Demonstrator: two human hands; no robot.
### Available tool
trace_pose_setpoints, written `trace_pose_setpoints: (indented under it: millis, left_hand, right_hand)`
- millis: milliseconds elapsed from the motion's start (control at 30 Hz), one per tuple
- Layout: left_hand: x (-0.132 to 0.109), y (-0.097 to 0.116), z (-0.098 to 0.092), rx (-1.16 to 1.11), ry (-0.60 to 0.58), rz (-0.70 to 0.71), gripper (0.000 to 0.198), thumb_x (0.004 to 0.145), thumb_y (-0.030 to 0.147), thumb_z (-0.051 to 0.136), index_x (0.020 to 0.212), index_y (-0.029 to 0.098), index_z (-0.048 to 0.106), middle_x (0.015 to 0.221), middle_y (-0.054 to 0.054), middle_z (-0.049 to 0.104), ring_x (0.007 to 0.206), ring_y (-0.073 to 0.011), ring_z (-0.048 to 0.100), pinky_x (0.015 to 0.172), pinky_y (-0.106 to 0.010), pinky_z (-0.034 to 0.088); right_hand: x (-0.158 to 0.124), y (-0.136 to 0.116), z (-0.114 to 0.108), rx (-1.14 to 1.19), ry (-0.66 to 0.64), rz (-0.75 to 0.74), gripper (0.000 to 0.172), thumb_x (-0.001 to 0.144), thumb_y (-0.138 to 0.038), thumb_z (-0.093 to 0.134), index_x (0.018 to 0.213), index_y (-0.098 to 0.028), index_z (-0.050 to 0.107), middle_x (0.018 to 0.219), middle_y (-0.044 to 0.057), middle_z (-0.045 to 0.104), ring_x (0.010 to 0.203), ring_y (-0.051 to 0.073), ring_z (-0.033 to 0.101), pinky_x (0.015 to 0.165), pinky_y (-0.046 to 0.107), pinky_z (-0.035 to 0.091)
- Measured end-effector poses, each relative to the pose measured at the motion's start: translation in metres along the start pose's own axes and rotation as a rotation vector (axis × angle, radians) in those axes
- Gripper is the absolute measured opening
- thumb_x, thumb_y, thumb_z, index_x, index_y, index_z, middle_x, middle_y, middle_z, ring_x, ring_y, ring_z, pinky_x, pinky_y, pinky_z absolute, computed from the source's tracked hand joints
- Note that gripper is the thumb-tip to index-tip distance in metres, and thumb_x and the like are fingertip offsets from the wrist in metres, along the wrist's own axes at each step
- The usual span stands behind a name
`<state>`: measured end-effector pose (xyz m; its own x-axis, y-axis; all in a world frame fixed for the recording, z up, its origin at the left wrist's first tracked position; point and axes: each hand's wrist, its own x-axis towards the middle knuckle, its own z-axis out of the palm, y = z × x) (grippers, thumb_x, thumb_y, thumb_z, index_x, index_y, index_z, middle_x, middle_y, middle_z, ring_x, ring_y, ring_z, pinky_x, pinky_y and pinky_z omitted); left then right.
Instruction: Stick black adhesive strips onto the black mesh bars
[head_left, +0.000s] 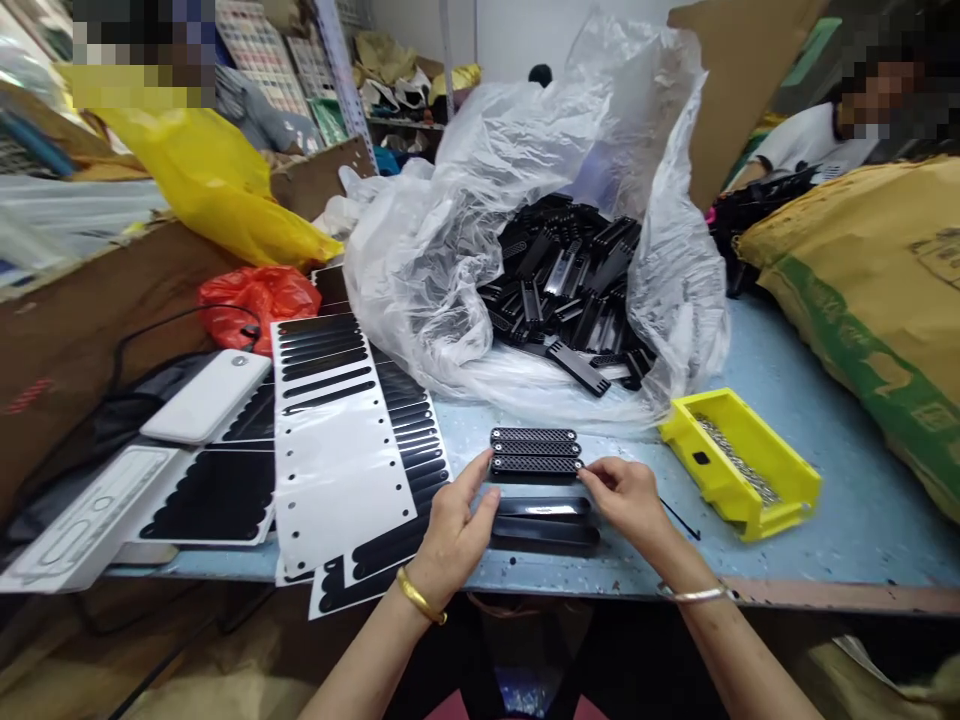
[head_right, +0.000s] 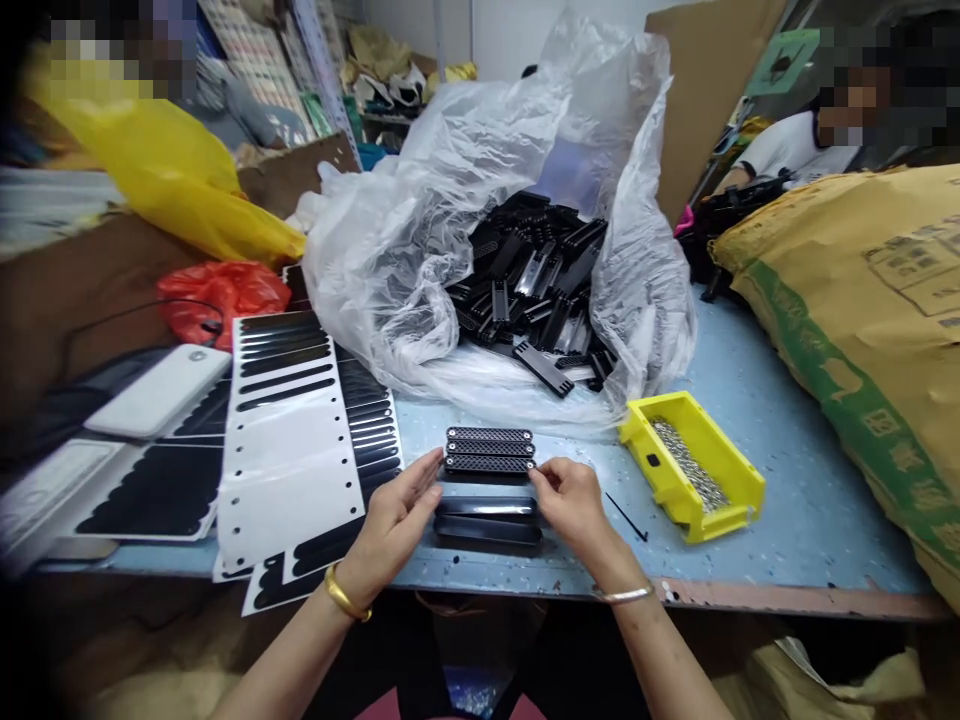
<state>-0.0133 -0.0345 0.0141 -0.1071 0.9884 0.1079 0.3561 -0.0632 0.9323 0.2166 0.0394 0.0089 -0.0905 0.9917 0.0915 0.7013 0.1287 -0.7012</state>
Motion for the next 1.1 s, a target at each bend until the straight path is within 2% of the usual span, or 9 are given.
trace_pose_setpoints:
  millis: [67, 167, 267, 333, 433, 600, 767, 900, 1100]
  left_hand:
    - [-0.004, 0.002, -0.015, 0.147, 0.065, 0.058, 0.047, 0.088, 0.025, 0.054, 0.135, 0.017, 0.055, 0.129, -0.011, 0.065, 0.119, -0.0252, 0.061, 0.103, -0.04, 0.049]
    - [-0.004, -0.004, -0.063, 0.435, 0.249, 0.15, 0.046, 0.086, 0.029, 0.056, 0.131, 0.017, 0.058, 0.132, -0.012, 0.062, 0.124, -0.0277, 0.057, 0.108, -0.043, 0.044]
    - [0.008, -0.024, -0.126, 0.773, 0.469, -0.046, 0.066, 0.078, 0.041, 0.066, 0.137, 0.016, 0.05, 0.14, -0.017, 0.054, 0.133, -0.0371, 0.045, 0.109, -0.051, 0.037]
    - [0.022, -0.04, -0.16, 0.901, 0.418, -0.228, 0.09, 0.069, 0.052, 0.072, 0.144, 0.013, 0.04, 0.143, -0.021, 0.048, 0.137, -0.0451, 0.035, 0.106, -0.057, 0.035]
    - [0.038, -0.055, -0.186, 0.978, 0.357, -0.322, 0.098, 0.065, 0.06, 0.071, 0.142, 0.008, 0.04, 0.141, -0.026, 0.048, 0.135, -0.0477, 0.036, 0.104, -0.058, 0.035]
    - [0.033, -0.055, -0.18, 0.793, 0.409, -0.23, 0.075, 0.066, 0.04, 0.073, 0.133, 0.012, 0.053, 0.133, -0.019, 0.059, 0.132, -0.0389, 0.045, 0.109, -0.049, 0.035]
    - [0.008, -0.039, -0.161, -0.061, 0.558, -0.247, 0.07, 0.065, 0.037, 0.074, 0.128, 0.01, 0.057, 0.094, -0.01, 0.074, 0.089, -0.0247, 0.07, 0.083, -0.036, 0.054]
    - [-0.032, -0.019, -0.14, -0.507, 0.501, -0.349, 0.092, 0.059, 0.029, 0.084, 0.141, 0.013, 0.044, 0.081, -0.004, 0.072, 0.069, -0.0157, 0.066, 0.063, -0.025, 0.053]
    - [-0.101, -0.005, -0.116, -0.767, 0.33, -0.621, 0.088, 0.058, 0.027, 0.086, 0.137, 0.014, 0.05, 0.078, -0.004, 0.07, 0.071, -0.019, 0.066, 0.067, -0.03, 0.053]
  right_hand:
    - [-0.001, 0.0, -0.009, -0.036, 0.078, -0.015, 0.03, 0.074, -0.045, 0.059, 0.063, -0.019, 0.07, 0.057, 0.008, 0.07, 0.05, 0.021, 0.063, 0.049, 0.03, 0.045]
    - [0.0, -0.014, -0.021, -0.047, 0.164, -0.071, 0.028, 0.075, -0.044, 0.06, 0.066, -0.02, 0.069, 0.059, 0.008, 0.07, 0.048, 0.02, 0.062, 0.048, 0.03, 0.045]
    - [-0.004, -0.043, -0.021, -0.012, 0.131, -0.216, 0.023, 0.08, -0.038, 0.059, 0.067, -0.022, 0.068, 0.059, 0.005, 0.069, 0.047, 0.017, 0.058, 0.047, 0.027, 0.043]
    - [-0.01, -0.065, -0.009, 0.037, 0.068, -0.328, 0.022, 0.084, -0.032, 0.056, 0.067, -0.022, 0.067, 0.059, 0.004, 0.066, 0.048, 0.015, 0.057, 0.047, 0.026, 0.043]
    - [-0.026, -0.093, 0.021, 0.11, -0.053, -0.472, 0.021, 0.087, -0.023, 0.054, 0.07, -0.02, 0.065, 0.061, 0.003, 0.062, 0.054, 0.015, 0.058, 0.053, 0.026, 0.044]
    - [-0.05, -0.125, 0.07, 0.168, -0.228, -0.539, 0.015, 0.087, -0.012, 0.052, 0.091, -0.017, 0.065, 0.079, 0.006, 0.064, 0.072, 0.018, 0.061, 0.067, 0.029, 0.048]
    - [-0.041, -0.139, 0.097, 0.171, -0.218, -0.536, 0.013, 0.084, -0.012, 0.054, 0.091, -0.018, 0.064, 0.08, 0.006, 0.065, 0.073, 0.019, 0.061, 0.066, 0.03, 0.049]
    - [-0.024, -0.138, 0.103, 0.143, -0.132, -0.537, 0.017, 0.085, -0.018, 0.056, 0.1, -0.015, 0.064, 0.085, 0.009, 0.067, 0.075, 0.021, 0.062, 0.066, 0.031, 0.05]
    - [-0.036, -0.138, 0.099, -0.008, -0.248, -0.565, 0.019, 0.087, -0.024, 0.061, 0.104, -0.016, 0.065, 0.093, 0.01, 0.068, 0.086, 0.024, 0.063, 0.078, 0.036, 0.051]
